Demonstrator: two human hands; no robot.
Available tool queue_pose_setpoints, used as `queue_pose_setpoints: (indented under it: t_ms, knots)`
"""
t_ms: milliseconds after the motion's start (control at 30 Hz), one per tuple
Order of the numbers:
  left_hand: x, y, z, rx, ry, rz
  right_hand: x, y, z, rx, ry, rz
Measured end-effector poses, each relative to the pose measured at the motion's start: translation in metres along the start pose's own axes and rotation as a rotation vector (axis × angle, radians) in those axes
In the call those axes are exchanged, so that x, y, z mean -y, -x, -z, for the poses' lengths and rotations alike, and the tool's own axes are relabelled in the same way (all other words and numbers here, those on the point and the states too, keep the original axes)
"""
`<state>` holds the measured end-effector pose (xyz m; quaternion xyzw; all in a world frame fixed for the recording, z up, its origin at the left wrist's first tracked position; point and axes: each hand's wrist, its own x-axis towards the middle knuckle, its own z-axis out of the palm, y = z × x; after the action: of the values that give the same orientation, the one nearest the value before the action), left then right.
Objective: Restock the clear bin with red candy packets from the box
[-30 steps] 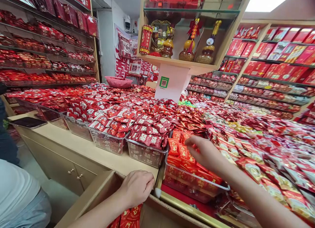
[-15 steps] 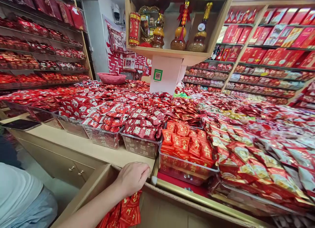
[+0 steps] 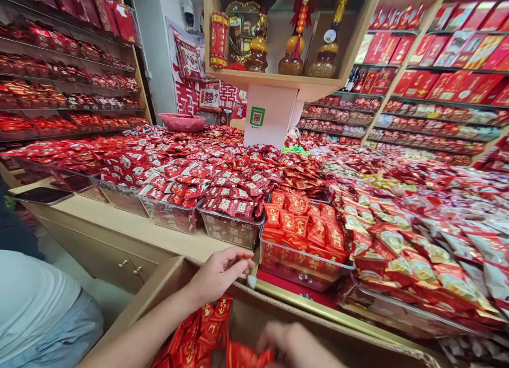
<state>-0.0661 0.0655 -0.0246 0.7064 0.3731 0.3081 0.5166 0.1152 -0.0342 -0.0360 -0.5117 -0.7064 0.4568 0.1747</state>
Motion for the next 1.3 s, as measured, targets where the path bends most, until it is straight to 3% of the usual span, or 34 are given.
queue_pose_setpoints:
  t_ms: [100, 200, 300, 433, 667, 767, 867, 1033, 1133, 1233, 1300]
  knots:
    - [-0.014, 0.006, -0.011, 0.208, 0.353, 0.101, 0.003, 0.009, 0.023, -0.178, -0.395, 0.055]
    - [-0.020, 0.006, -0.022, 0.288, 0.498, 0.212, -0.002, 0.014, 0.034, -0.253, -0.569, 0.062]
    - [-0.018, 0.004, -0.031, 0.274, 0.459, 0.249, -0.013, 0.012, 0.033, -0.273, -0.585, 0.057]
    - [-0.012, 0.002, -0.042, 0.169, 0.432, 0.293, -0.022, 0.008, 0.032, -0.283, -0.634, 0.068]
    - [-0.015, 0.006, -0.054, 0.111, 0.434, 0.256, -0.017, 0.008, 0.031, -0.375, -0.674, 0.053]
    - [-0.016, 0.008, -0.056, 0.088, 0.377, 0.221, -0.017, 0.009, 0.026, -0.424, -0.589, 0.090]
    - [-0.014, 0.009, -0.056, 0.073, 0.362, 0.204, -0.021, 0.010, 0.024, -0.512, -0.391, 0.230]
    - [-0.019, 0.016, -0.055, 0.108, 0.477, 0.317, -0.023, 0.011, 0.026, -0.815, 0.295, 0.592]
    - [-0.025, 0.020, -0.056, 0.129, 0.659, 0.371, -0.022, 0.010, 0.023, -0.847, 0.530, 0.734]
    - [-0.028, 0.019, -0.057, 0.052, 0.682, 0.304, -0.022, 0.006, 0.013, -0.809, 0.628, 0.753]
    - [-0.029, 0.018, -0.058, 0.001, 0.621, 0.240, -0.025, 0.003, 0.005, -0.825, 0.493, 0.659]
